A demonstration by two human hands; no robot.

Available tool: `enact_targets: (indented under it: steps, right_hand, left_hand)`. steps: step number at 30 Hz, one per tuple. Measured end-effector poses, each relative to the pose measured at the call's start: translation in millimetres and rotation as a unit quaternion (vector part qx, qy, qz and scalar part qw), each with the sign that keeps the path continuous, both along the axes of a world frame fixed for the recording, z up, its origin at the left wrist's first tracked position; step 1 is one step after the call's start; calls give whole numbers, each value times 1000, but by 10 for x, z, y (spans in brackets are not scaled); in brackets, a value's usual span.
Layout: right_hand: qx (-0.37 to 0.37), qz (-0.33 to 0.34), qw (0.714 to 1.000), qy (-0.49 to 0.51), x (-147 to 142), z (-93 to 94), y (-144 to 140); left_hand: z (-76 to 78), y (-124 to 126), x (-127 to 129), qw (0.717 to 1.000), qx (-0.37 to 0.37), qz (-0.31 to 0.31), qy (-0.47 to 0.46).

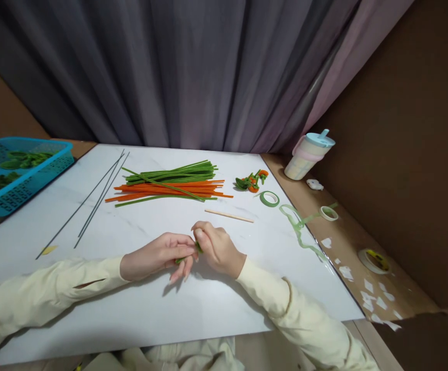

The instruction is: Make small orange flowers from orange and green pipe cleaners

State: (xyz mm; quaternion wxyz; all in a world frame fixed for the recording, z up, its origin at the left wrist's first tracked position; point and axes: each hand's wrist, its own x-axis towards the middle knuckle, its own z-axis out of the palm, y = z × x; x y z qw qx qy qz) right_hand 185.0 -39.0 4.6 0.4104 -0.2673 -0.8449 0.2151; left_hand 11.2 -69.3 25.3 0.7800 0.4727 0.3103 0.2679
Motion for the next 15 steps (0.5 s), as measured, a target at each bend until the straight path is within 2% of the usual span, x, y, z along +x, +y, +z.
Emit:
enact_targets:
  steps: [3,5,7,11,13,15]
  right_hand:
    - [-1,24,1000,5,60,96,20]
    - [27,23,999,25,87,136,18]
    - [22,16,999,42,88,153,5]
    - [-82,29,994,64,29,142,-14]
    - [-158,36,982,96,0,130,-10]
    - [-233,46,961,141,-16,125,-4]
  left_hand:
    - [29,-14,-12,996,60,60,36]
    - [55,-27,-16,990,83,100,62]
    - [79,-41,-15,985,94,122,80]
    - [113,-33,-19,983,105,118,98]
    - [124,4,-40,982,109,116,103]
    - [125,57,-73,978,117,139,105]
